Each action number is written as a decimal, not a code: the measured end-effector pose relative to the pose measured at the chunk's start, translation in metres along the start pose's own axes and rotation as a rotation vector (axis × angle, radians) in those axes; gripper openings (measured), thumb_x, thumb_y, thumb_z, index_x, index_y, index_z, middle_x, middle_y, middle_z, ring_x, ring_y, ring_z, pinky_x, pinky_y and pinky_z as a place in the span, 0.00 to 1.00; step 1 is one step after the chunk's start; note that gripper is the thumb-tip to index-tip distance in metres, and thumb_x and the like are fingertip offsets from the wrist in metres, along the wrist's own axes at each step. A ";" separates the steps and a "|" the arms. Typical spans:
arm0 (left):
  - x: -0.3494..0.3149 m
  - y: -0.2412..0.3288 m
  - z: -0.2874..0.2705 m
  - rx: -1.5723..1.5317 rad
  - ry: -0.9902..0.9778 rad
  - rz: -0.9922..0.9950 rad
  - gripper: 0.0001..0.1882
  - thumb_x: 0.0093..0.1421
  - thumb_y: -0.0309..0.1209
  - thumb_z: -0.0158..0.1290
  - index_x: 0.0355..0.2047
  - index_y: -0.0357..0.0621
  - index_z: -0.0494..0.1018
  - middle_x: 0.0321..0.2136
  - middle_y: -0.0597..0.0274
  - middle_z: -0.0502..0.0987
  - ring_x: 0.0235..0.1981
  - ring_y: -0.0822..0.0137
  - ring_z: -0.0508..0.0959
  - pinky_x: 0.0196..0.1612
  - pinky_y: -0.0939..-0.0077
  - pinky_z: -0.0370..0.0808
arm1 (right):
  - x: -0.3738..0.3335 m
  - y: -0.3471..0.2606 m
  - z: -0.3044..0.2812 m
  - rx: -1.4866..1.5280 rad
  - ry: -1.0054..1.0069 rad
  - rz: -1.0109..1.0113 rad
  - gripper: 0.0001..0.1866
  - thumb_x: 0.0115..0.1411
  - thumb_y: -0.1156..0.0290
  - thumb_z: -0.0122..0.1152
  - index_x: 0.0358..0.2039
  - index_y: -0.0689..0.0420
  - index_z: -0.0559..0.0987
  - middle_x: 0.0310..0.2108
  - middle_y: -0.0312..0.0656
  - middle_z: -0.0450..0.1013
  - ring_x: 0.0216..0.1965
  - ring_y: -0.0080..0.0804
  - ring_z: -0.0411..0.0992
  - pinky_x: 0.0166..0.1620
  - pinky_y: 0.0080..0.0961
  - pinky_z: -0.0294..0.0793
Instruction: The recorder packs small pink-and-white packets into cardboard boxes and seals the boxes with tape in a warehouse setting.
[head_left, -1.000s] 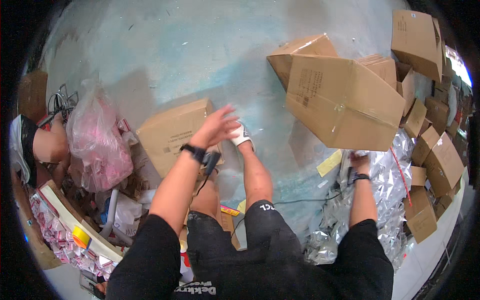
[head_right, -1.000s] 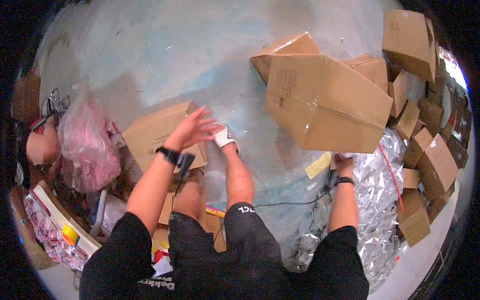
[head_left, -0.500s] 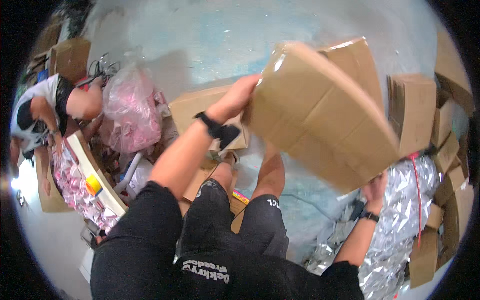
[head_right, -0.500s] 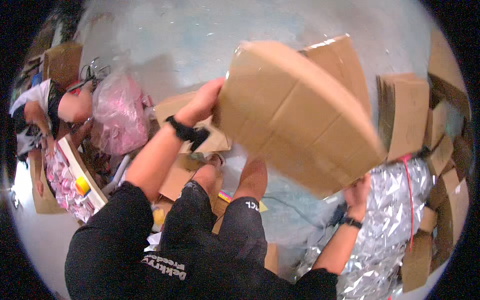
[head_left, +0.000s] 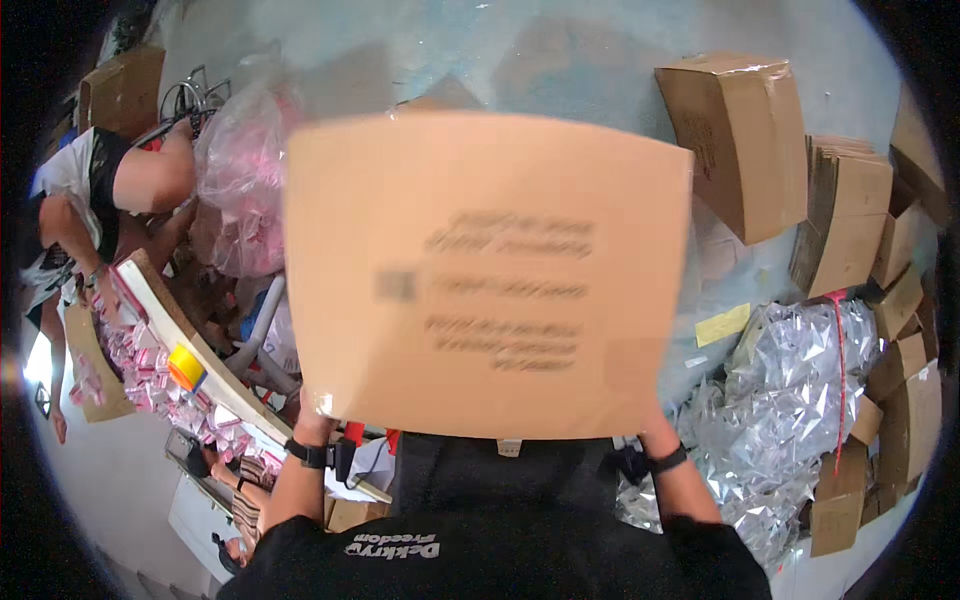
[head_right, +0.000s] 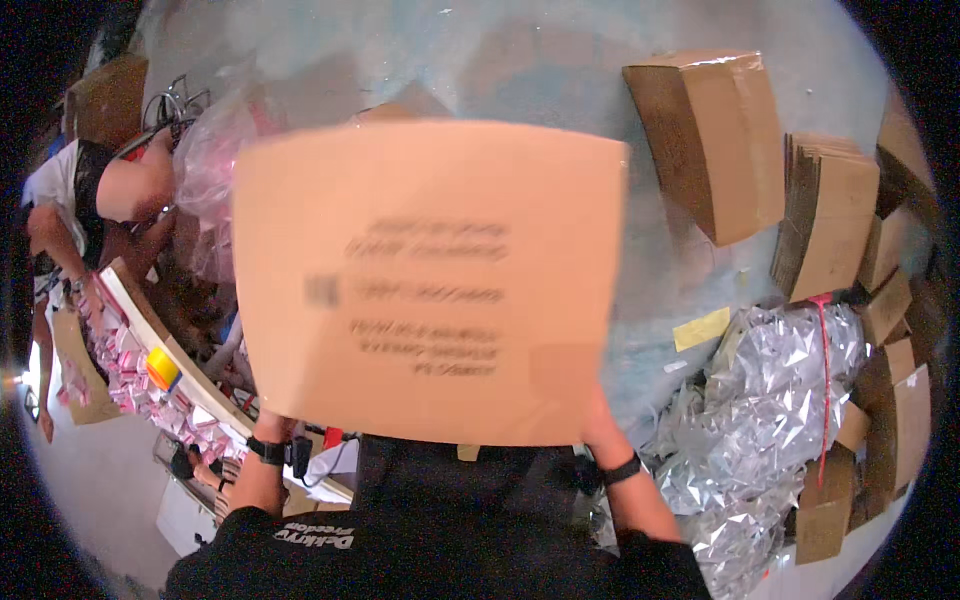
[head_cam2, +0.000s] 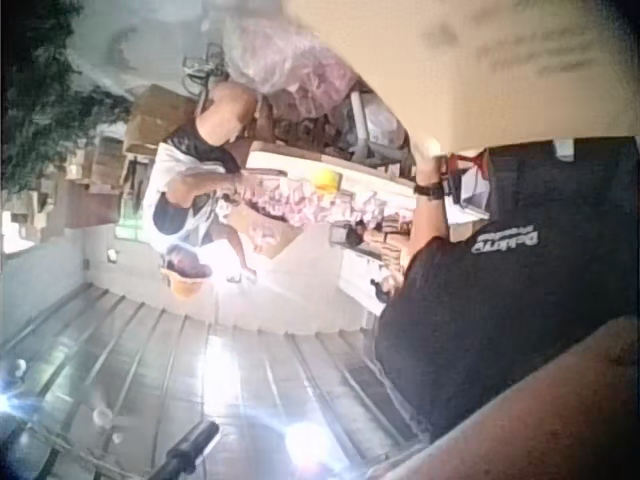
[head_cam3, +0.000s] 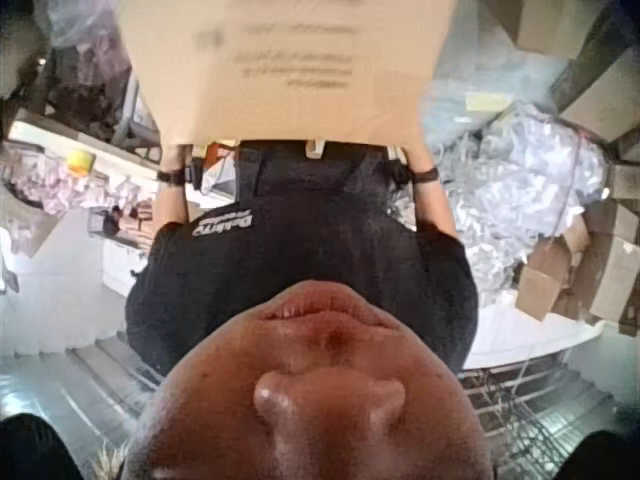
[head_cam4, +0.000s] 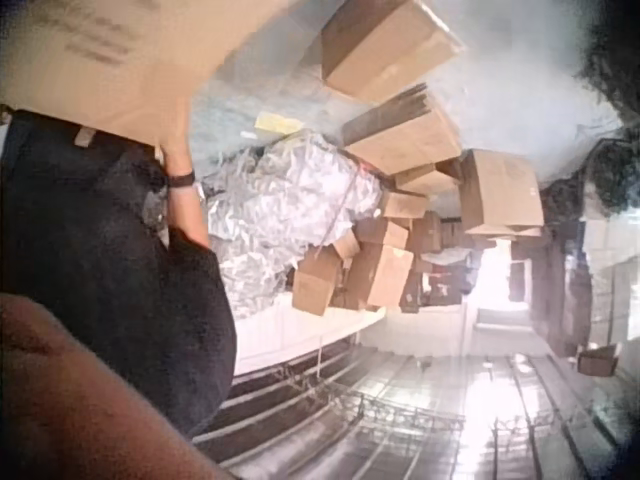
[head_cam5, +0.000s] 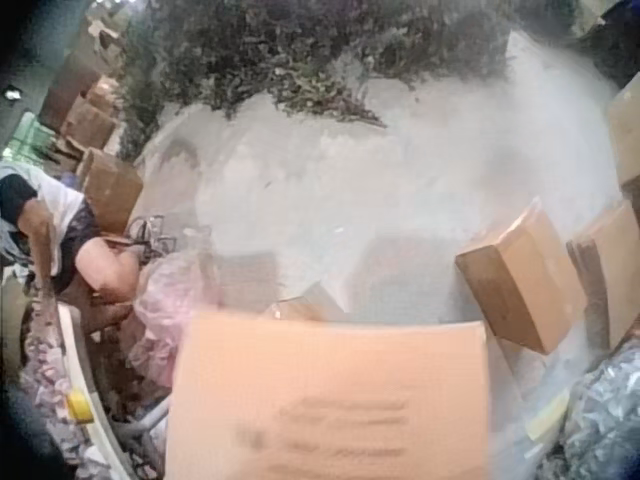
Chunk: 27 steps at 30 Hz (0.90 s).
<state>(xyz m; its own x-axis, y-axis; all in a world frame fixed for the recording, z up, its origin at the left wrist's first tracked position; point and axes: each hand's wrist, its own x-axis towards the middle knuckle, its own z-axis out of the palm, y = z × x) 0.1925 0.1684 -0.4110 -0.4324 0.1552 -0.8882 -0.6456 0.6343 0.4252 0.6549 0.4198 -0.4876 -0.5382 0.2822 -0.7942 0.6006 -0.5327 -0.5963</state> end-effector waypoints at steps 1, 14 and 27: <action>0.005 -0.018 -0.025 -0.017 -0.054 -0.110 0.31 0.70 0.47 0.44 0.66 0.39 0.60 0.61 0.53 0.70 0.59 0.56 0.72 0.60 0.58 0.72 | 0.023 0.003 0.002 -0.178 -0.064 -0.059 0.36 0.67 0.59 0.58 0.68 0.65 0.58 0.68 0.54 0.60 0.69 0.47 0.58 0.69 0.36 0.57; 0.105 -0.183 -0.019 -0.586 0.283 -0.281 0.40 0.64 0.61 0.48 0.67 0.48 0.59 0.65 0.59 0.64 0.65 0.57 0.65 0.68 0.56 0.62 | 0.239 -0.078 0.135 -0.410 -0.213 -0.361 0.63 0.49 0.40 0.71 0.73 0.60 0.45 0.74 0.57 0.41 0.74 0.55 0.42 0.72 0.42 0.48; 0.129 -0.211 -0.023 -0.685 0.355 -0.087 0.35 0.64 0.53 0.55 0.65 0.51 0.62 0.63 0.64 0.67 0.64 0.56 0.65 0.66 0.41 0.62 | 0.296 -0.107 0.140 -0.453 -0.074 -0.660 0.47 0.50 0.58 0.73 0.68 0.58 0.61 0.64 0.54 0.65 0.65 0.53 0.63 0.65 0.41 0.63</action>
<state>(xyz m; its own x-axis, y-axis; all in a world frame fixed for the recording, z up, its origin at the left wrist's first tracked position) 0.2582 0.0370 -0.6117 -0.4639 -0.1991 -0.8632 -0.8814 0.0060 0.4724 0.3487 0.4487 -0.6430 -0.8940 0.3642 -0.2610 0.3181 0.1057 -0.9421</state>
